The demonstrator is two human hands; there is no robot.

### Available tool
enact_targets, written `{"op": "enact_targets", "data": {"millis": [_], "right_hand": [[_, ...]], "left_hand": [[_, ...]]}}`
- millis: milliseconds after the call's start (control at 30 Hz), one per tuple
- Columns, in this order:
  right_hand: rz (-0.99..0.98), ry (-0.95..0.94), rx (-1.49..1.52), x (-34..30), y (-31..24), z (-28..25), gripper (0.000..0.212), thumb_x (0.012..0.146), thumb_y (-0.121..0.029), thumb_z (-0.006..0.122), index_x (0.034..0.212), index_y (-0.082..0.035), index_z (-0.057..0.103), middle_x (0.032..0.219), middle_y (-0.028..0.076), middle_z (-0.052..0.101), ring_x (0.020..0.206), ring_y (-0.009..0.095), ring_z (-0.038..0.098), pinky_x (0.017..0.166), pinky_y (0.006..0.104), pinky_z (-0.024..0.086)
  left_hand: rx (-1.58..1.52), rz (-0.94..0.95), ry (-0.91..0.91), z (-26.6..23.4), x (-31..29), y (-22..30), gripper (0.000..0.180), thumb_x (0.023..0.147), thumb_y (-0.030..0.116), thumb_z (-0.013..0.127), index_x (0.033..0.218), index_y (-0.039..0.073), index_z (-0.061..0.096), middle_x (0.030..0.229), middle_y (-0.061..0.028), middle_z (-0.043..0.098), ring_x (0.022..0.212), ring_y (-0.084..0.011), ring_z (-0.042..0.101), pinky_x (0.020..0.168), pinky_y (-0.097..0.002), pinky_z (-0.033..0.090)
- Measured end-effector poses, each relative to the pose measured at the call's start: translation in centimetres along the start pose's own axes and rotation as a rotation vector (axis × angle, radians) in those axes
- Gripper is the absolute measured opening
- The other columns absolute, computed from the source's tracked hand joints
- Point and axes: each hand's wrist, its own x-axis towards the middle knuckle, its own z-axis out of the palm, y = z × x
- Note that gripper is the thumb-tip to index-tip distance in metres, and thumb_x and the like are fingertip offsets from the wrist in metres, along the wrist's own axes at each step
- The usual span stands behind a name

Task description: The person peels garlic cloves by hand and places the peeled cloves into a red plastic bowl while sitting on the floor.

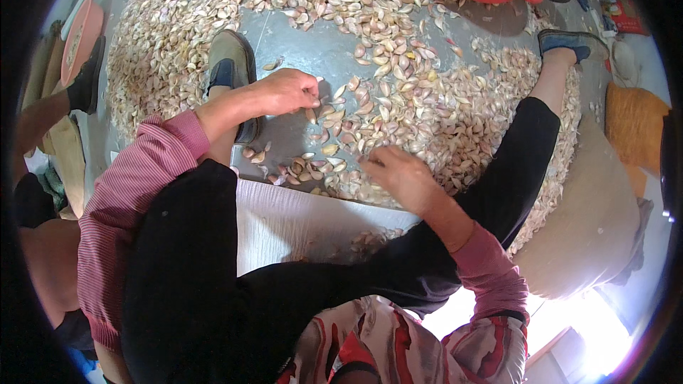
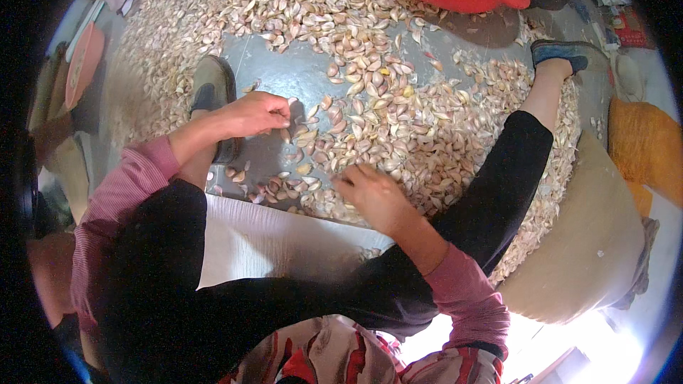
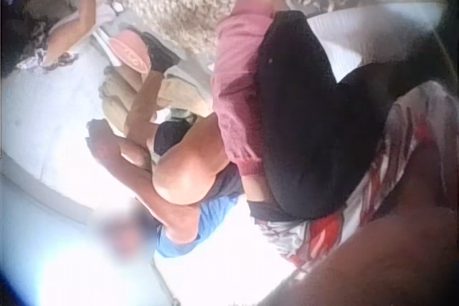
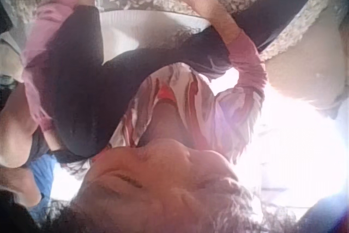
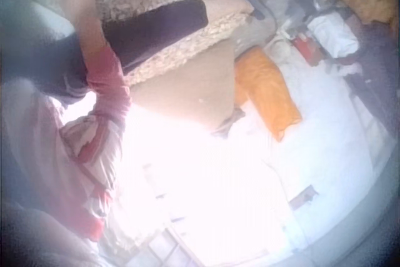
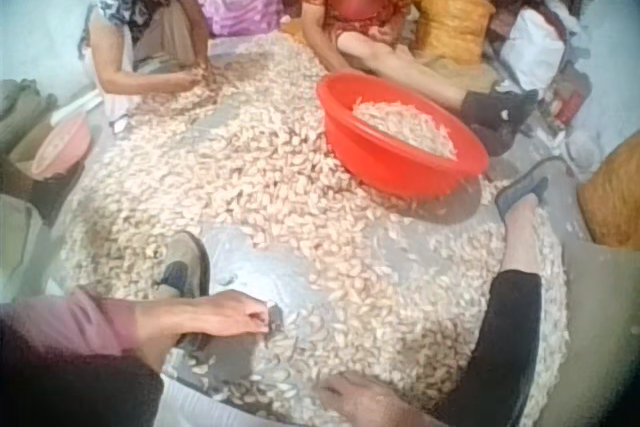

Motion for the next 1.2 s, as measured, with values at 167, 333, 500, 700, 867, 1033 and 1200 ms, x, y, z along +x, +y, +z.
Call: {"op": "enact_targets", "data": {"millis": [167, 333, 500, 700, 867, 1033, 1200], "right_hand": [[0.1, 0.049, 0.144, -0.2, 0.0, 1.4, 0.016, 0.074, -0.003, 0.063, 0.089, -0.008, 0.066, 0.084, 0.009, 0.056, 0.081, 0.025, 0.061, 0.064, 0.0347, 0.052], [0.236, 0.178, 0.394, -0.1, 0.1, 1.9, 0.012, 0.081, 0.002, 0.066, 0.091, -0.005, 0.068, 0.082, 0.007, 0.065, 0.07, 0.021, 0.065, 0.063, 0.0289, 0.053], [0.725, 0.25, 1.202, 1.6, -0.1, 0.2, 0.022, 0.087, 0.006, 0.061, 0.107, -0.002, 0.067, 0.098, 0.003, 0.069, 0.082, 0.005, 0.062, 0.068, 0.0199, 0.051], [0.586, 0.422, 1.214, 2.1, 0.0, -0.7, 0.027, 0.085, 0.009, 0.062, 0.11, 0.0, 0.064, 0.099, 0.003, 0.067, 0.087, 0.006, 0.062, 0.073, 0.0211, 0.052], [0.559, 0.386, 1.138, 2.1, 0.9, -1.5, 0.027, 0.086, 0.007, 0.062, 0.112, 0.001, 0.063, 0.098, 0.003, 0.067, 0.085, 0.006, 0.061, 0.072, 0.0209, 0.051], [0.669, 0.754, 1.271, 3.1, 1.6, -4.1, 0.021, 0.091, 0.002, 0.058, 0.111, 0.001, 0.065, 0.094, 0.003, 0.069, 0.078, 0.007, 0.061, 0.069, 0.0222, 0.051], [0.546, 0.592, 0.453, 2.7, 3.9, -2.6, 0.026, 0.081, 0.001, 0.064, 0.107, -0.003, 0.064, 0.103, 0.012, 0.067, 0.083, 0.023, 0.064, 0.075, 0.0303, 0.052]], "left_hand": [[0.166, 0.118, -0.038, 0.4, -0.4, 0.7, 0.021, 0.086, 0.021, 0.065, 0.097, 0.003, 0.065, 0.08, -0.0092, 0.066, 0.072, -0.0171, 0.061, 0.067, -0.0329, 0.047], [0.195, 0.086, -0.117, 0.9, -0.4, 1.6, 0.028, 0.086, 0.027, 0.065, 0.101, 0.004, 0.065, 0.086, -0.0116, 0.067, 0.081, -0.0233, 0.064, 0.074, -0.0367, 0.048], [0.004, 0.193, -0.427, 1.9, -1.1, 5.2, 0.036, 0.093, 0.037, 0.059, 0.1, 0.002, 0.064, 0.073, -0.0048, 0.058, 0.066, -0.013, 0.054, 0.06, -0.032, 0.044], [-0.312, 0.152, -0.368, 2.8, -1.7, 7.5, 0.023, 0.095, 0.024, 0.058, 0.091, 0.002, 0.062, 0.063, 0.0033, 0.044, 0.059, -0.0063, 0.041, 0.052, -0.027, 0.034], [-0.39, 0.09, -0.306, 3.0, -2.0, 8.2, 0.019, 0.096, 0.018, 0.057, 0.102, 0.002, 0.064, 0.062, 0.0035, 0.043, 0.055, -0.0057, 0.038, 0.052, -0.0261, 0.035], [-0.758, 0.217, -0.071, -0.9, -2.4, 13.4, 0.02, 0.099, 0.02, 0.051, 0.105, 0.005, 0.063, 0.061, 0.0062, 0.045, 0.049, -0.0028, 0.038, 0.044, -0.0217, 0.03], [-0.497, 0.681, 0.334, -12.3, 2.1, 23.6, 0.035, 0.098, 0.037, 0.053, 0.113, 0.006, 0.06, 0.072, -0.0008, 0.057, 0.054, -0.0093, 0.052, 0.057, -0.0262, 0.046]]}}
